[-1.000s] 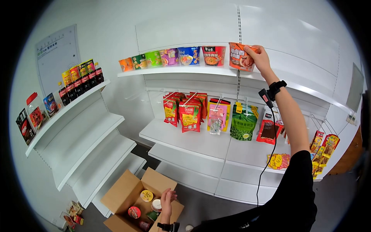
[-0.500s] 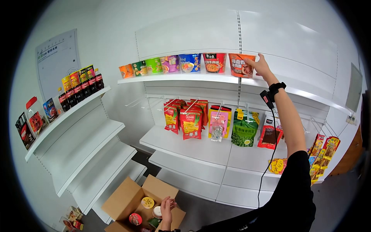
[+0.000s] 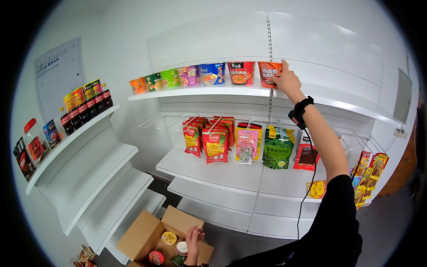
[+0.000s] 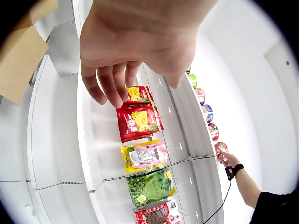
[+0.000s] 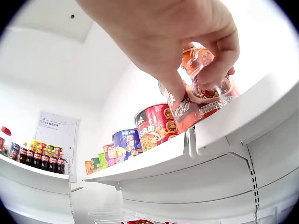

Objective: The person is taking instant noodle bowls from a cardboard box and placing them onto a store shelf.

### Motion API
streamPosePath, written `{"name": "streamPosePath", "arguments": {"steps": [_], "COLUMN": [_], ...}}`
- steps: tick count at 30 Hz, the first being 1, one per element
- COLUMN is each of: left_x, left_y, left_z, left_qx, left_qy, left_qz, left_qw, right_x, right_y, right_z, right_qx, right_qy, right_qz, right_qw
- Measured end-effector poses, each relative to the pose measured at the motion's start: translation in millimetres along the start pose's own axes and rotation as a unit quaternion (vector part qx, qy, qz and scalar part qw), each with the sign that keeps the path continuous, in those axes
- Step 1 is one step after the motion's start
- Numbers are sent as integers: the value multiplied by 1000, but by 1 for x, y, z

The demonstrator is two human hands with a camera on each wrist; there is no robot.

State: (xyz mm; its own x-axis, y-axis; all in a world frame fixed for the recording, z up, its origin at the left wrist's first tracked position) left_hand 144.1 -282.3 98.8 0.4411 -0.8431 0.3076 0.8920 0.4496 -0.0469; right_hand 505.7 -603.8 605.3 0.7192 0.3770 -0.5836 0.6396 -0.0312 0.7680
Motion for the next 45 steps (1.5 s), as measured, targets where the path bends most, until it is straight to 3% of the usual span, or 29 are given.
{"name": "streamPosePath", "arguments": {"steps": [28, 31, 34, 37, 38, 43, 45], "left_x": [-11, -11, -8, -12, -15, -35, -43], "left_y": [-10, -13, -20, -24, -25, -29, -29], "left_z": [-24, -26, -22, -25, -27, -38, -42], "left_qx": [-16, -28, -36, -45, -47, -67, -69], "left_qy": [-10, -17, -17, -2, 0, 7, 6], "left_qz": [44, 54, 56, 57, 60, 80, 89], "left_qw": [999, 998, 998, 997, 997, 995, 994], "right_x": [24, 23, 19, 13, 13, -6, -2], "right_y": [37, 35, 30, 20, 15, -46, -76], "right_z": [20, 20, 26, 34, 38, 41, 44], "right_qx": [26, 27, 62, 18, 13, -34, -18], "right_qy": [-3, 25, 132, 131, 157, 284, 341], "right_qz": [-47, -41, -58, 48, 47, 80, 50], "right_qw": [999, 998, 988, 990, 986, 955, 939]}}
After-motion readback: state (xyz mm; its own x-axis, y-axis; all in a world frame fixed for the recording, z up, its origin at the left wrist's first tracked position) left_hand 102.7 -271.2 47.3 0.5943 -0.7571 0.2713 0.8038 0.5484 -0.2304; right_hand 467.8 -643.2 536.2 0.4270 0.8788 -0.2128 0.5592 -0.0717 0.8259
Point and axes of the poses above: each hand's wrist, its own y-axis towards the middle knuckle, its own x-axis out of the palm, z = x × y, the point moved 2 cm from there along y, towards the middle knuckle, and after that the axes turned 4 degrees about -x, right-handed, at the moved point
